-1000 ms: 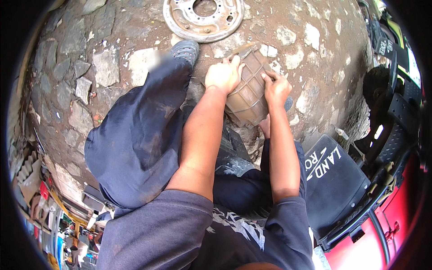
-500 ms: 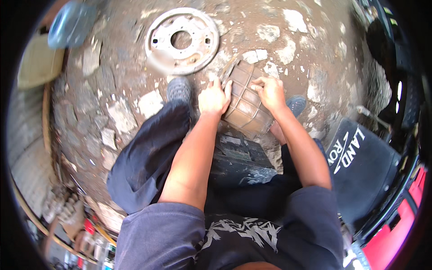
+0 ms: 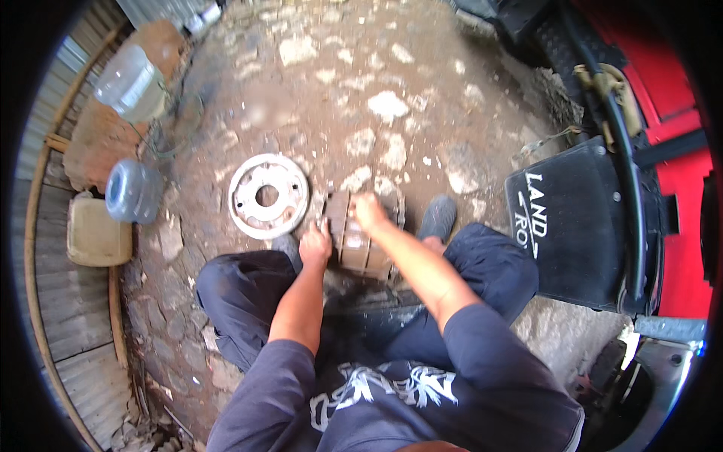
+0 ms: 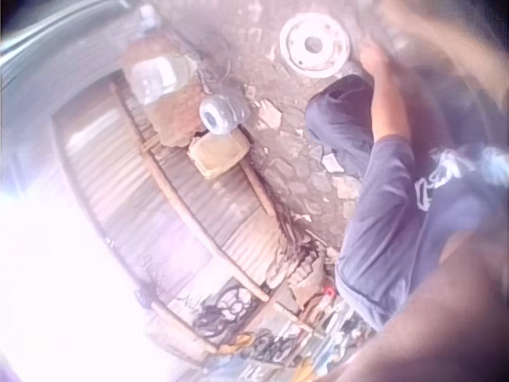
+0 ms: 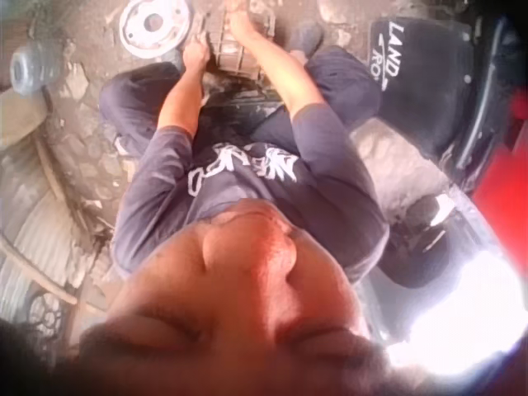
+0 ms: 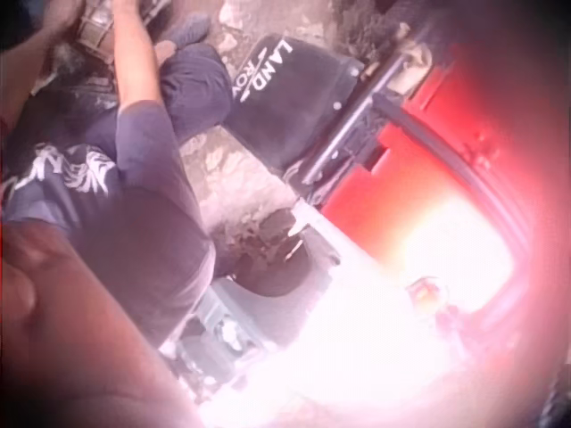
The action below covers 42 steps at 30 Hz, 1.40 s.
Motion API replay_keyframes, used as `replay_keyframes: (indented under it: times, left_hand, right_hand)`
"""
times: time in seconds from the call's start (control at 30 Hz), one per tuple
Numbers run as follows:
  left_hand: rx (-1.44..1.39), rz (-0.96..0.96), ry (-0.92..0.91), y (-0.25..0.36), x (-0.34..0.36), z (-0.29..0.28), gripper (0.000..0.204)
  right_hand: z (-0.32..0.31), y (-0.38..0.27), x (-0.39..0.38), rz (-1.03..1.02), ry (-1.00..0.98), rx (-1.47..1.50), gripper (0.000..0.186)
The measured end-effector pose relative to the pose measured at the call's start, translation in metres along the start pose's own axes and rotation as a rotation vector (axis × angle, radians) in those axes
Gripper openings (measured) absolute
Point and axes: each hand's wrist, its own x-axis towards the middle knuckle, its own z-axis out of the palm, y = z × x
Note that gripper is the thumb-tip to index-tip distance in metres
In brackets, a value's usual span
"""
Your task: The person sits on the ground and repeatedly inserts small rectangular pieces into the slots of a brown plastic mudguard. They handle the pieces one at a time, pressing them into place and adjusting them by hand.
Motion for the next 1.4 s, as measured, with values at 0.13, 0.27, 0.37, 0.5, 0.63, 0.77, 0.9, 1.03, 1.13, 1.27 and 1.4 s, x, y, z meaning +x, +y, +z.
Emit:
replay_keyframes:
  times: [0.13,0.27,0.37,0.5,0.63,0.77,0.9,1.03,1.13,1.27,1.4]
  left_hand:
    - [0.181,-0.048,-0.025,-0.058,0.057,0.001,0.067]
    - [0.688,0.402,-0.470,0.008,0.100,-0.081,0.060]
    - [-0.108,0.390,-0.298,0.117,0.035,-0.147,0.055]
    - [-1.051,0.523,-0.737,0.155,-0.036,-0.216,0.051]
    - [-1.160,0.745,-0.696,0.154,-0.056,-0.228,0.051]
    - [-1.288,0.796,-0.597,0.159,-0.050,-0.242,0.046]
    - [-1.196,0.818,-0.467,0.144,-0.049,-0.262,0.046]
    - [-1.085,0.777,-0.402,0.129,-0.057,-0.266,0.044]
    - [-1.061,0.726,-0.348,0.122,-0.057,-0.261,0.041]
    - [-1.065,0.722,-0.252,0.131,-0.065,-0.257,0.038]
    - [-1.051,0.722,-0.192,0.135,-0.071,-0.256,0.031]
  right_hand:
    - [-0.054,-0.089,-0.025,-0.081,0.169,-0.105,0.033]
    - [-0.097,-0.081,-0.056,-0.276,0.137,0.003,0.025]
    - [-0.162,-0.080,-0.065,-0.051,0.256,0.310,0.039]
    - [-0.233,-0.096,-0.064,-0.040,0.071,0.661,0.037]
    - [-0.267,-0.129,-0.079,-0.169,0.026,1.316,0.028]
    - [-0.277,-0.141,-0.070,-0.172,0.013,1.488,0.032]
    - [-0.288,-0.165,-0.081,-0.205,0.020,1.402,0.036]
    - [-0.288,-0.155,-0.073,-0.186,-0.115,1.207,0.039]
    - [-0.280,-0.148,-0.066,-0.175,-0.187,1.208,0.039]
    - [-0.274,-0.141,-0.060,-0.311,-0.148,1.331,0.036]
    - [-0.284,-0.148,-0.064,-0.394,-0.102,1.399,0.036]
